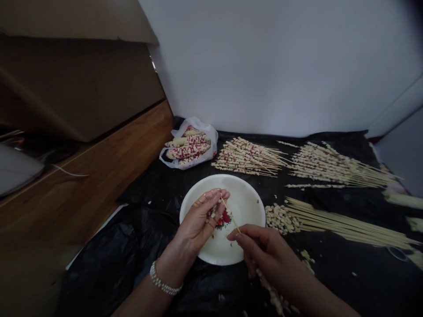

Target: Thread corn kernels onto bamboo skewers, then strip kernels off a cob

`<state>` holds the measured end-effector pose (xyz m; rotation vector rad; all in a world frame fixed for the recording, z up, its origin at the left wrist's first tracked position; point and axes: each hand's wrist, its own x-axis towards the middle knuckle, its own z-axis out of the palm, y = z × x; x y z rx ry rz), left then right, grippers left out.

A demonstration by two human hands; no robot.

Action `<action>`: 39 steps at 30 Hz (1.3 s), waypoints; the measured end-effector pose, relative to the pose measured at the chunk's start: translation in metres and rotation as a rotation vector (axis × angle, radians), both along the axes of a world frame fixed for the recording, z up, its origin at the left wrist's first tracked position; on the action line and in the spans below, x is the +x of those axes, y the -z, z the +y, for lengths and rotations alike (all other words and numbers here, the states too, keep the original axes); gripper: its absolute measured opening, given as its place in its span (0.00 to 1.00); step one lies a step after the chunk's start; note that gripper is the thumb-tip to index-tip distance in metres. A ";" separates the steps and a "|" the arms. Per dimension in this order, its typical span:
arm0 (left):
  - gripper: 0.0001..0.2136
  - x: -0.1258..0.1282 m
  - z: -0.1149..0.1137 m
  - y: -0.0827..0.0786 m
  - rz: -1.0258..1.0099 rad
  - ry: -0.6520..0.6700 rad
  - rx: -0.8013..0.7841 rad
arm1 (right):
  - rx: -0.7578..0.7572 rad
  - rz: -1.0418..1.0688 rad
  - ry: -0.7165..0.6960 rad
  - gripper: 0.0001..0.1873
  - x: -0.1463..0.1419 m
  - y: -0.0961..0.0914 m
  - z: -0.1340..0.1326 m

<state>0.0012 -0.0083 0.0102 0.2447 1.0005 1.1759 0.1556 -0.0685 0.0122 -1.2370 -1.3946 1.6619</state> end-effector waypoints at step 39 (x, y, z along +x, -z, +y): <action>0.08 0.000 0.002 -0.006 -0.162 0.012 -0.164 | 0.057 -0.027 -0.003 0.20 0.000 0.002 -0.002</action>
